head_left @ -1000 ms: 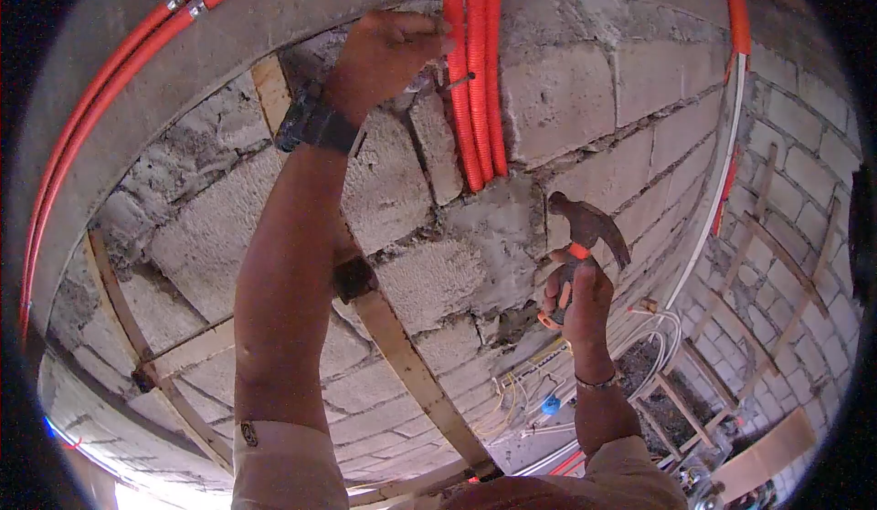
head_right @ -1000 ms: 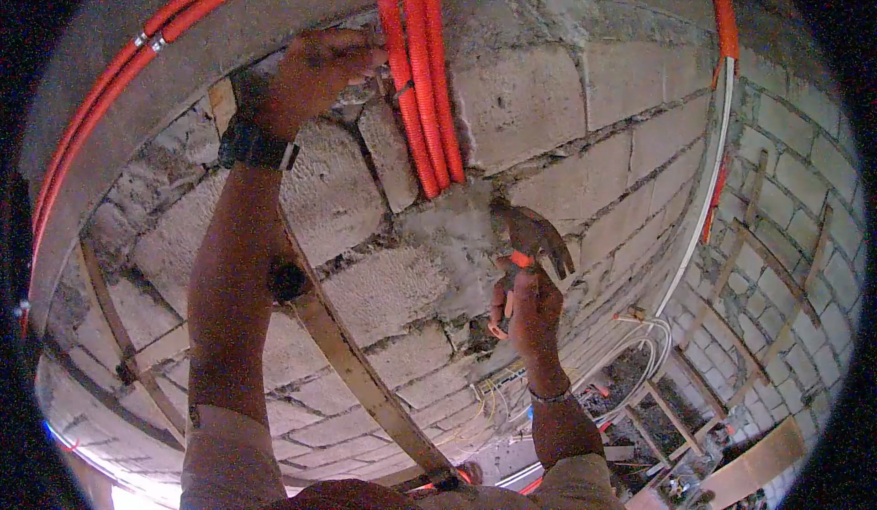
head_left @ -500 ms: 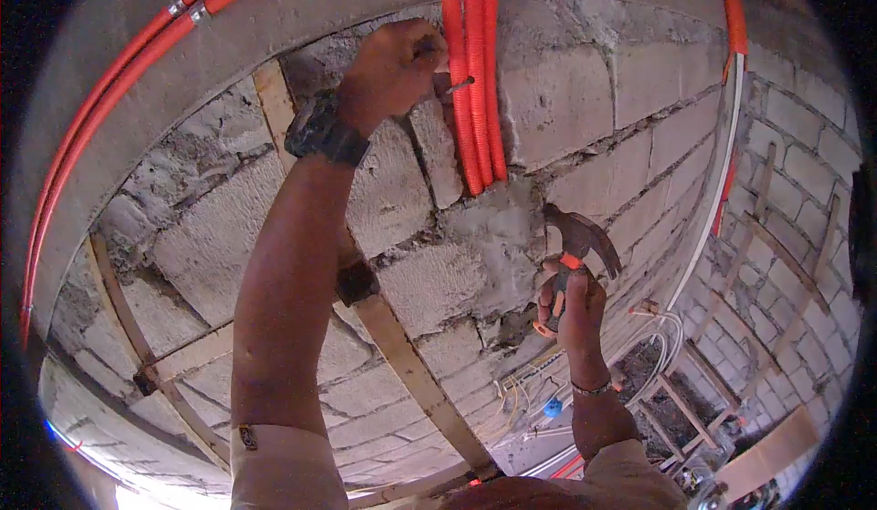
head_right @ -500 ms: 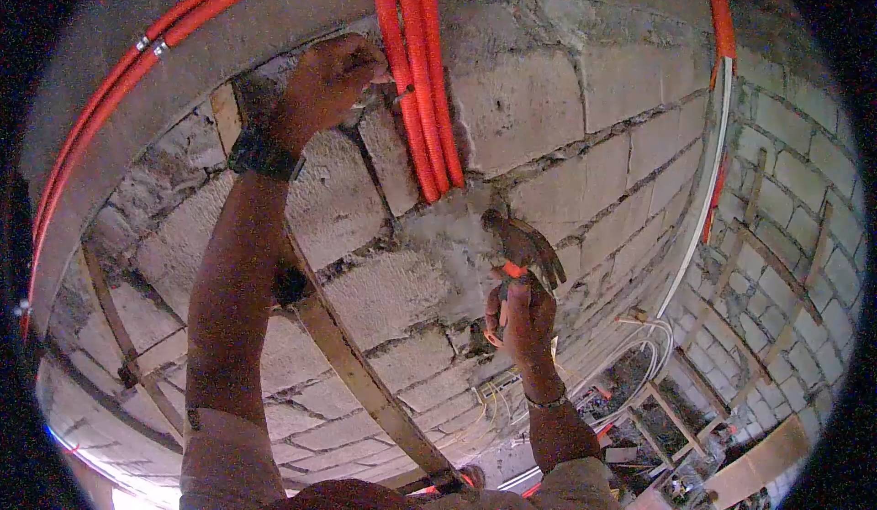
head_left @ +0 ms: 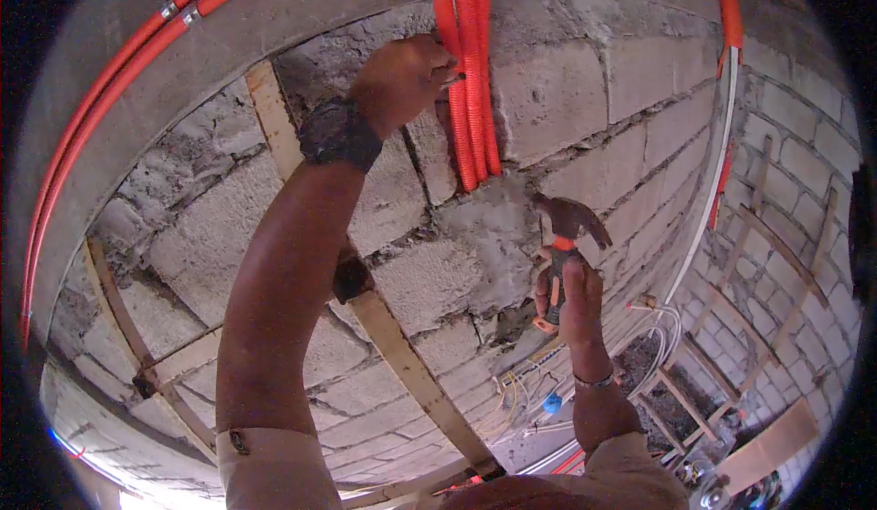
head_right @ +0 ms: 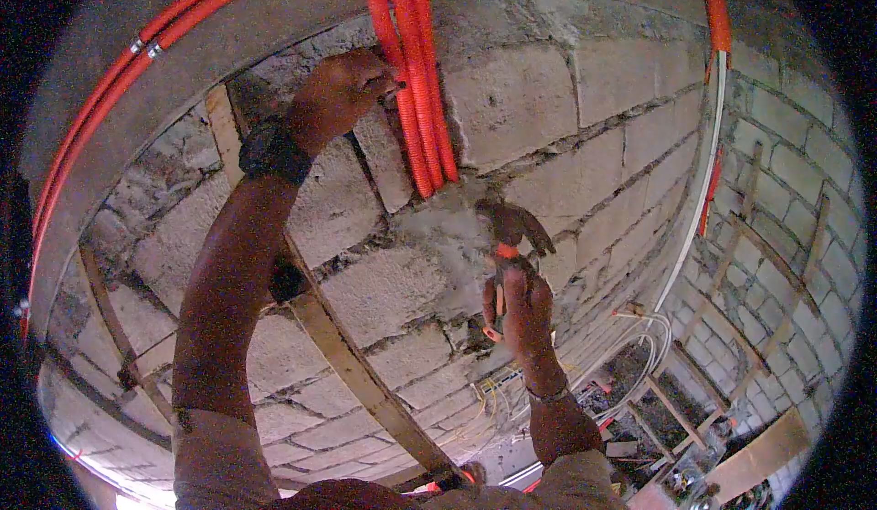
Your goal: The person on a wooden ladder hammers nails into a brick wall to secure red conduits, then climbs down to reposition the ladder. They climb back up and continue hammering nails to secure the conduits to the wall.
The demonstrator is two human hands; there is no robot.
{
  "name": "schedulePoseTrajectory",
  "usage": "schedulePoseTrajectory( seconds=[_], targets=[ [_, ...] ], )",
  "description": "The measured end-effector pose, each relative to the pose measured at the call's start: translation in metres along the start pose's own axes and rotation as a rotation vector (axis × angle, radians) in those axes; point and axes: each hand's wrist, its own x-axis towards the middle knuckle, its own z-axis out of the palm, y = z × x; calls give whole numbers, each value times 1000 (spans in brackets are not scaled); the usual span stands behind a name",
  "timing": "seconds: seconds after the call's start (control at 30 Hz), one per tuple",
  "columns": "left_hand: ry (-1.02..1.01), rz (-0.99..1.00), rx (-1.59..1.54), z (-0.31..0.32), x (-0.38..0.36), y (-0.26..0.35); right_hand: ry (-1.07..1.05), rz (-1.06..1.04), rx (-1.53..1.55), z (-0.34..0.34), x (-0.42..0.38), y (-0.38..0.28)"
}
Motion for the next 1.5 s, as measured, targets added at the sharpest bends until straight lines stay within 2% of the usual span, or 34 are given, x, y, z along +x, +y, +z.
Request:
schedulePoseTrajectory(
  seconds=[0.07, 0.13, 0.17, 0.23, 0.3, 0.37, 0.4, 0.43, 0.5, 0.57, 0.63, 0.67, 0.73, 0.83, 1.0, 1.07, 1.17, 1.2, 1.27, 1.33, 1.4, 1.47, 1.5],
  targets=[
    [-47, 33, 61, 2, 1, -1, -33, -42, -19, 1, 3, -10],
    [-10, 53, -63, 13, -1, -7, -63, -140, 44, 12, -3, -30],
    [-23, 41, -76, 16, -3, -9, -58, -119, 43, 14, -3, -33],
    [17, 179, 49, 14, -3, -9, -85, -396, -20, 17, -1, -35],
    [25, 152, -37, 23, -3, -19, -98, -366, -35, 24, 8, -34],
    [45, 136, -108, 22, -4, -16, -103, -449, -29, 24, 19, -20],
    [26, 114, -34, 15, -5, -8, -43, -343, -78, 28, 21, -24],
    [9, 94, 42, 9, -4, -3, -41, -346, -76, 28, 25, -23],
    [-58, 67, 47, 5, -2, -7, 16, -167, 0, 27, 35, -20],
    [-128, 39, 50, 4, -3, -12, 20, -138, 18, 25, 51, -25],
    [-16, 301, 375, 6, -2, -10, 47, -245, -93, 21, 83, -33],
    [-18, 309, 375, 7, -1, -8, 45, -213, -40, 25, 93, -45],
    [-23, 79, 243, 3, 0, -1, 49, -177, -16, 40, 117, -78],
    [82, 109, 200, 11, -1, -5, 29, -231, -79, 55, 159, -96],
    [104, 107, 336, 11, -1, 3, -7, -364, -211, 67, 188, -103],
    [121, 139, 380, 9, 3, 1, 18, -783, -438, 67, 203, -93],
    [89, 237, 358, 10, 5, -9, 18, -658, -465, 67, 202, -95],
    [100, 223, 350, 10, 5, -8, 18, -652, -469, 69, 201, -95],
    [111, 209, 338, 9, 6, -4, 73, -803, -520, 72, 197, -96],
    [-41, 4, 312, 7, 4, 2, 52, -804, -519, 68, 198, -96],
    [-82, -20, 322, 2, 5, 8, 28, -808, -514, 66, 197, -99],
    [-125, -44, 332, 2, 4, 8, -7, -691, -532, 64, 193, -103],
    [-92, 45, 325, 5, 4, 5, -9, -688, -533, 61, 193, -104]
  ],
)
